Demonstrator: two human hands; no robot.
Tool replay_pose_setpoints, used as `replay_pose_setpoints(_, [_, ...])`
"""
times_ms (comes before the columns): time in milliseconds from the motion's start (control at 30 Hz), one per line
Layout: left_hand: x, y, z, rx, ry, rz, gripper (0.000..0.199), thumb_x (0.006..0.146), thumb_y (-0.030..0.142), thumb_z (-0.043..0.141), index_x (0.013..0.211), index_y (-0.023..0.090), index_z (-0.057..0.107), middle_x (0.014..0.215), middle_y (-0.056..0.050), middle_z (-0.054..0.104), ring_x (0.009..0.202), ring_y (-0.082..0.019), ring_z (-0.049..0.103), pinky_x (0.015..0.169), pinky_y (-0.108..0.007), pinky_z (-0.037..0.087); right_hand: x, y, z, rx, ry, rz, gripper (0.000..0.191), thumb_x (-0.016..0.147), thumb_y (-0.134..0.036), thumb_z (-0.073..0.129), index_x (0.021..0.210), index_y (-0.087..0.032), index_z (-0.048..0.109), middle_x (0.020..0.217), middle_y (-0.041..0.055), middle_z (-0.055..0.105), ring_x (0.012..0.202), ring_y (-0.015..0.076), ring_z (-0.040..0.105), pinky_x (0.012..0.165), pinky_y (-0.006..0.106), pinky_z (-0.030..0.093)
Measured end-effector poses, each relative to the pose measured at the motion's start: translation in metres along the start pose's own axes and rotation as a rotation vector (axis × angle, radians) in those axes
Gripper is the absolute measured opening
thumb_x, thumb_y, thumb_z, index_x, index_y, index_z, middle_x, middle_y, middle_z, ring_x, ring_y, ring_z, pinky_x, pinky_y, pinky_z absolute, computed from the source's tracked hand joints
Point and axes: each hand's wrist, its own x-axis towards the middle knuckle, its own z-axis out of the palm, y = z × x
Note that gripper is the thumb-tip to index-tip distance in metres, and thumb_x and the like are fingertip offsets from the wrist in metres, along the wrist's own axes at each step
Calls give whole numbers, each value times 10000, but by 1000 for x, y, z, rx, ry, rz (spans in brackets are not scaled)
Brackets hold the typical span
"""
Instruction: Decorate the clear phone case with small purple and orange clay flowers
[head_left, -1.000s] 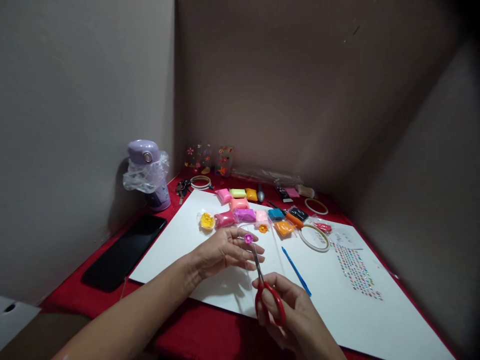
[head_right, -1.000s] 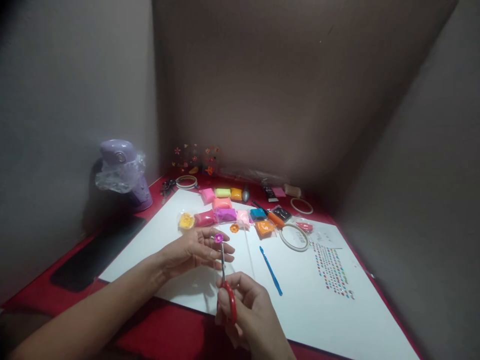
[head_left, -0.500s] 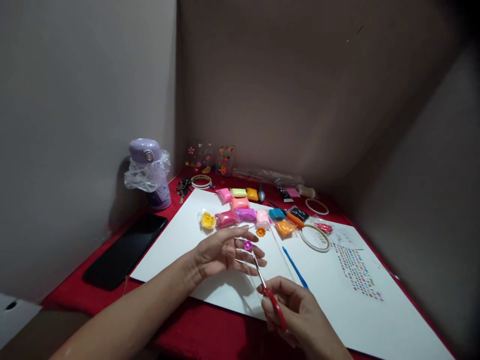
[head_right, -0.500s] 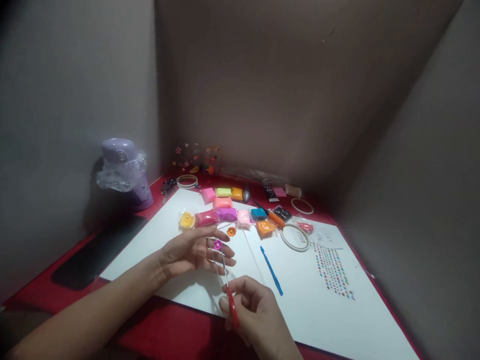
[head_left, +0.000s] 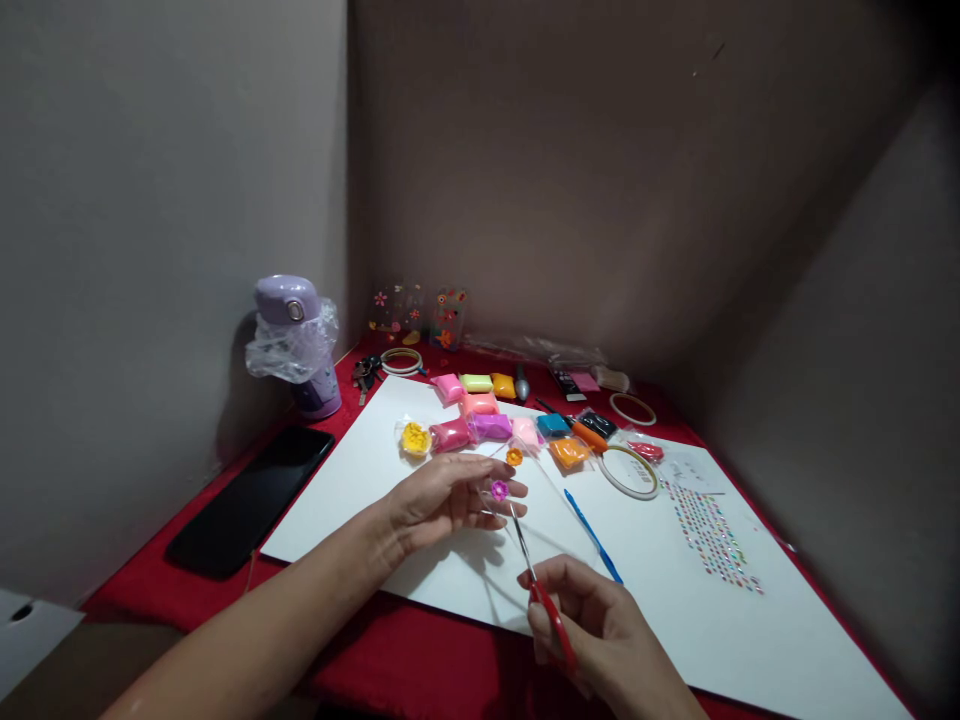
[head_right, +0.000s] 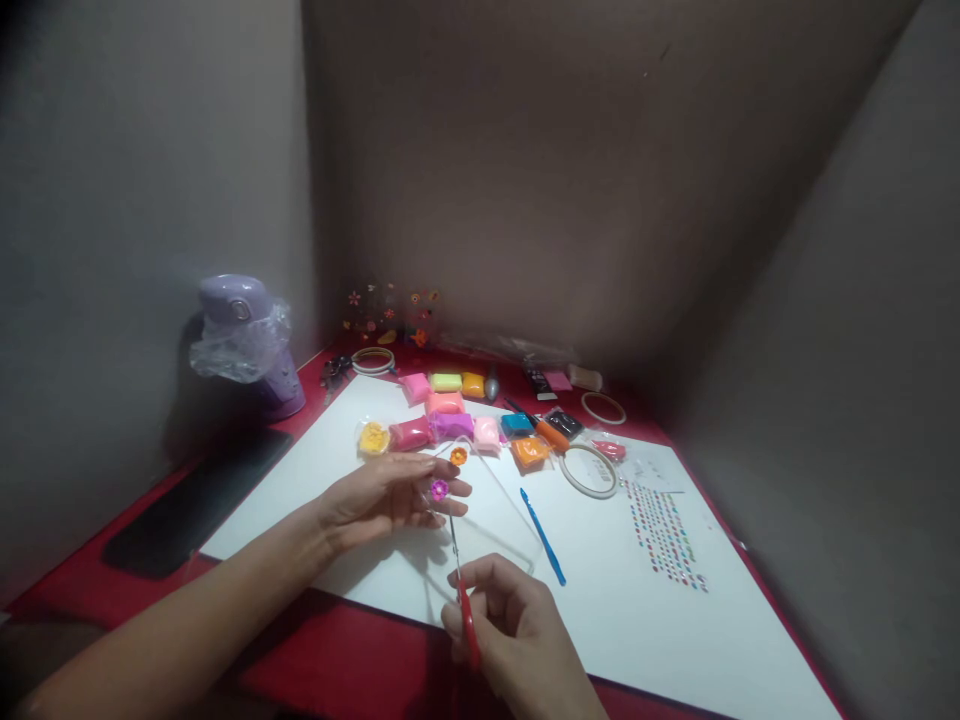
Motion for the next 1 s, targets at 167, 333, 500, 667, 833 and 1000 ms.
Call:
replay_pose_setpoints(167, [-2,2,4,-68,2,47,195,768,123,630,960,118,596,1004,-186,694,980,-320,659,851,-450,484,2,4,9,123,-64,-9,520,614,-588,739,841,-163,544,501,-52,518,350,13,258,325,147,146])
replay_pose_setpoints(333, [-3,3,6,-156,-17,79,170,796,144,602,962,120,572,994,-207,693,1011,-343,644,897,-525,458,4,7,14,178,-89,-22,522,644,-599,724,861,-161,541,513,-46,524,350,8,263,331,147,131])
replay_pose_setpoints(500, [-1,3,5,-161,-12,84,150,835,205,573,947,105,584,980,-212,692,965,-329,661,879,-533,468,5,6,14,195,-112,-41,476,656,-566,731,819,-165,534,509,-49,505,373,16,273,333,141,146])
replay_pose_setpoints(667, [-3,4,8,-107,25,62,160,831,204,581,952,101,599,983,-197,692,952,-312,665,860,-490,485,6,0,8,185,-76,-67,397,653,-463,758,790,-168,532,496,-60,477,408,23,266,348,134,144])
replay_pose_setpoints(833, [-4,3,9,-117,7,83,96,822,150,571,897,102,607,981,-188,692,978,-323,655,855,-501,487,3,-3,8,155,-82,-55,383,668,-450,749,798,-165,528,511,-50,505,404,22,252,349,141,143])
replay_pose_setpoints(1000, [-4,2,8,-148,-6,89,93,823,122,543,867,91,619,958,-188,692,966,-327,656,872,-549,471,3,-1,14,138,-82,-38,434,687,-533,724,790,-165,519,526,-39,536,377,11,256,345,151,131])
